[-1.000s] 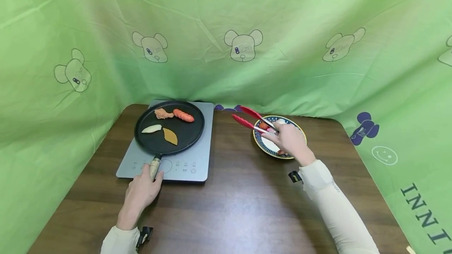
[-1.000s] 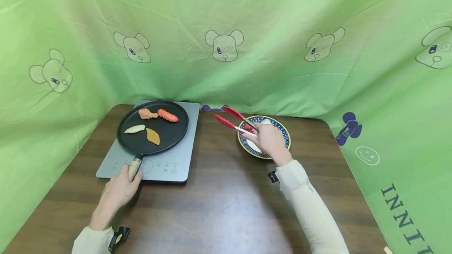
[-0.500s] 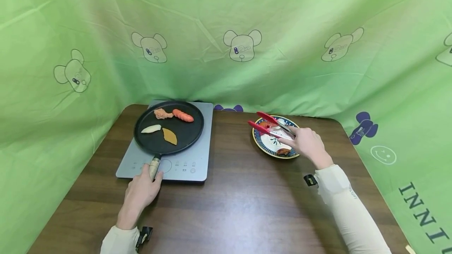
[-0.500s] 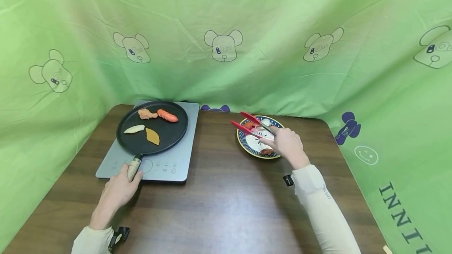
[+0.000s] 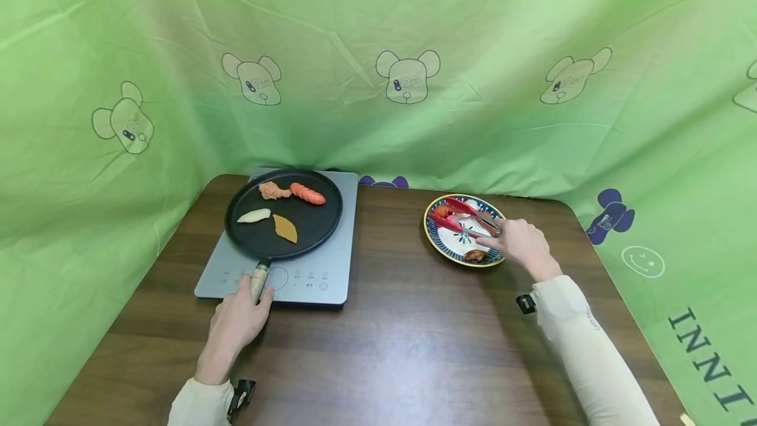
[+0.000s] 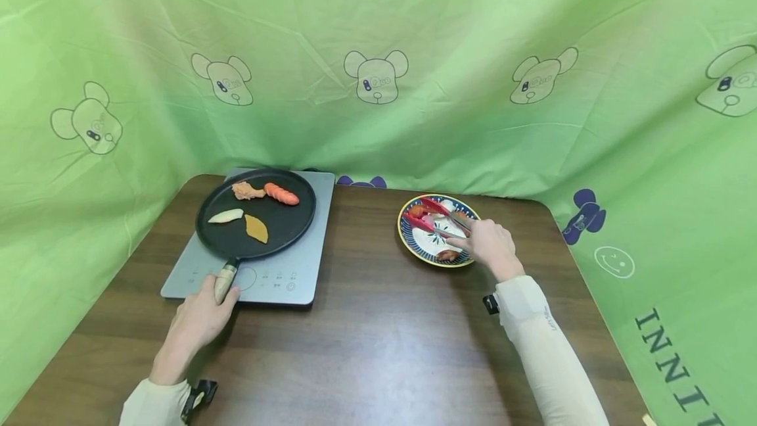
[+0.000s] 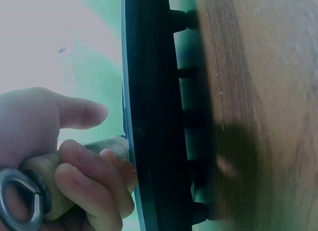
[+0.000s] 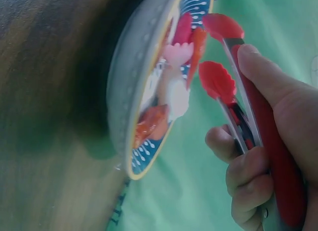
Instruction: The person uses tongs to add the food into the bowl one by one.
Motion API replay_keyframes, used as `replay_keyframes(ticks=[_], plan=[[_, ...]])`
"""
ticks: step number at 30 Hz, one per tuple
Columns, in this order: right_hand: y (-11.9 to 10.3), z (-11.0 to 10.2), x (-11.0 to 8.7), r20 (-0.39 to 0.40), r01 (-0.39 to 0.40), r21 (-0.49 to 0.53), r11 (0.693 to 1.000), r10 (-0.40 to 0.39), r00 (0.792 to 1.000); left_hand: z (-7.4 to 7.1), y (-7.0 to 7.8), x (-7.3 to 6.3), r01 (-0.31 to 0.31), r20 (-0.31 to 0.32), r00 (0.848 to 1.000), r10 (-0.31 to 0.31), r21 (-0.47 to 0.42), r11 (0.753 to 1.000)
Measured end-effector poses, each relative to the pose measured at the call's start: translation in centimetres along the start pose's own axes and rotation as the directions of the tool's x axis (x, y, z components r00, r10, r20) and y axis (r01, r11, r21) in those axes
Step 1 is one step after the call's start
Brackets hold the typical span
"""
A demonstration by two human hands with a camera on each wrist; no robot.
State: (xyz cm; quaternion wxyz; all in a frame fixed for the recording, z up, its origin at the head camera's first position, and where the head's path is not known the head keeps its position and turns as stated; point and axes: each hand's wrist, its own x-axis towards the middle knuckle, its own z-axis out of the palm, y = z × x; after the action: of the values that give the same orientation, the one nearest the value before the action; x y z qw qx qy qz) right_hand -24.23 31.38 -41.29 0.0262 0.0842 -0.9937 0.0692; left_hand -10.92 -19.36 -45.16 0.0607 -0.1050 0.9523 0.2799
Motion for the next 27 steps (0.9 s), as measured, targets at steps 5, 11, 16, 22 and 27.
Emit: replay_keyframes(ticks=[5,11,16,22,27], plan=[[0.15,0.48,0.20,0.002,-0.012,-0.007,1.000,0.012,1.000,0.05,0.00,0.01,0.003,0.004,1.000,-0.003,-0.003,1.000],[0.29,0.84,0.45,-0.012,-0.016,-0.022,1.000,0.016,1.000,-0.08,0.00,0.04,-0.002,0.005,1.000,0.002,0.000,1.000],[0.26,0.74,0.54,-0.021,-0.012,-0.037,0.999,0.012,1.000,-0.01,-0.04,0.12,0.003,0.005,1.000,-0.003,-0.006,1.000],[0.35,0.57,0.52,0.000,0.000,-0.043,0.999,0.000,1.000,0.01,-0.03,0.15,0.007,0.013,1.000,-0.007,-0.008,1.000],[0.48,0.37,0.64,0.006,-0.001,-0.048,0.999,0.001,1.000,-0.09,0.03,0.09,0.009,0.012,1.000,-0.008,-0.007,1.000]])
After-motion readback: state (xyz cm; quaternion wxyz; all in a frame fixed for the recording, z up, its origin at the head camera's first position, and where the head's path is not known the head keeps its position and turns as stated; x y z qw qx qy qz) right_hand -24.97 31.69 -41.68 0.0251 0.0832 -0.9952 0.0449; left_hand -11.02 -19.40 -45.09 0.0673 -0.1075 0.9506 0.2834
